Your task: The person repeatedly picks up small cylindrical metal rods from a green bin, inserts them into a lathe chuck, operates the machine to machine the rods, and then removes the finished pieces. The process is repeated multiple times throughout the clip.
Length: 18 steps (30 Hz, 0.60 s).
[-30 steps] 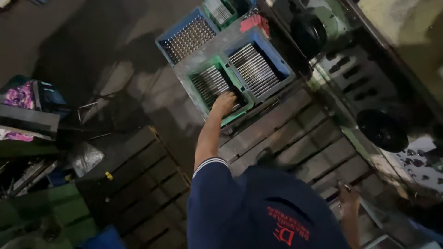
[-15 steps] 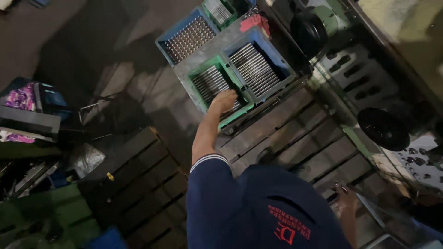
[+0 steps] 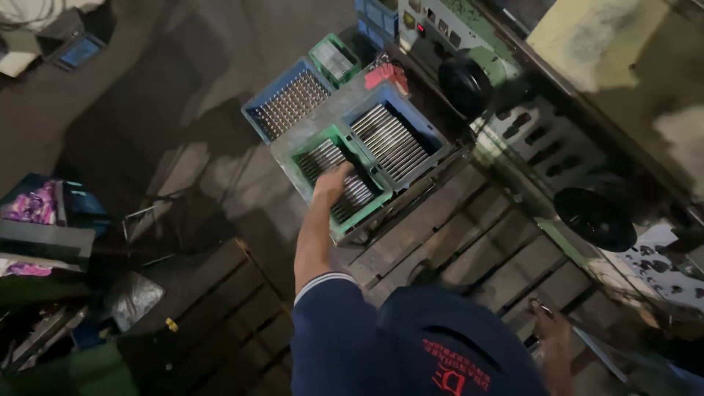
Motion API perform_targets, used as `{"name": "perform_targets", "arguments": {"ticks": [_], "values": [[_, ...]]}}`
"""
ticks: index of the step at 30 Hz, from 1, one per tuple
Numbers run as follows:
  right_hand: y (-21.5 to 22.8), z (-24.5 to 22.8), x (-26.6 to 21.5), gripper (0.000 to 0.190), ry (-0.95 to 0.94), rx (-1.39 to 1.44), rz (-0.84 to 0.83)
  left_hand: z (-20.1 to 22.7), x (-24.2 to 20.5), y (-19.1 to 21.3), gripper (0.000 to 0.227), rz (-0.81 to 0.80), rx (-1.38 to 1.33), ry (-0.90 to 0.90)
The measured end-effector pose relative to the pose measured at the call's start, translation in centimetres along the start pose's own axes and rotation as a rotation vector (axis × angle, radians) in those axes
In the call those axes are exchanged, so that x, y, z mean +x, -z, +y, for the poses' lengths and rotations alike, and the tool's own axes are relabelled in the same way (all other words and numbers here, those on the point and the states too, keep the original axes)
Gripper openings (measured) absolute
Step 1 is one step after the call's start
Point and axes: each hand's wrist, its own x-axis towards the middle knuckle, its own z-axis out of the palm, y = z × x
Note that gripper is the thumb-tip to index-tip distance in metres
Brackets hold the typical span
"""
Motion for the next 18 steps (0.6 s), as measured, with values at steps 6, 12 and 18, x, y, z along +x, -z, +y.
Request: {"name": "perform_targets", "arguments": {"ticks": [6, 12, 18], "values": [[-1.0, -2.3, 0.3, 0.043, 0.195, -0.213, -0.069, 4.6, -0.1, -2.3, 0.023, 0.590, -0.559, 0.358], [-2.2, -9.8, -0.7, 0.031, 0.805, -0.290, -0.040, 23.1, -2.6, -11.0, 0.016, -0.234, -0.849, 0.083], [0.7, -13.8, -3.6, 0.033, 1.085, -0.173, -0.113, 38.5, -5.8, -14.3, 0.014, -1.017, -1.585, 0.302]]}}
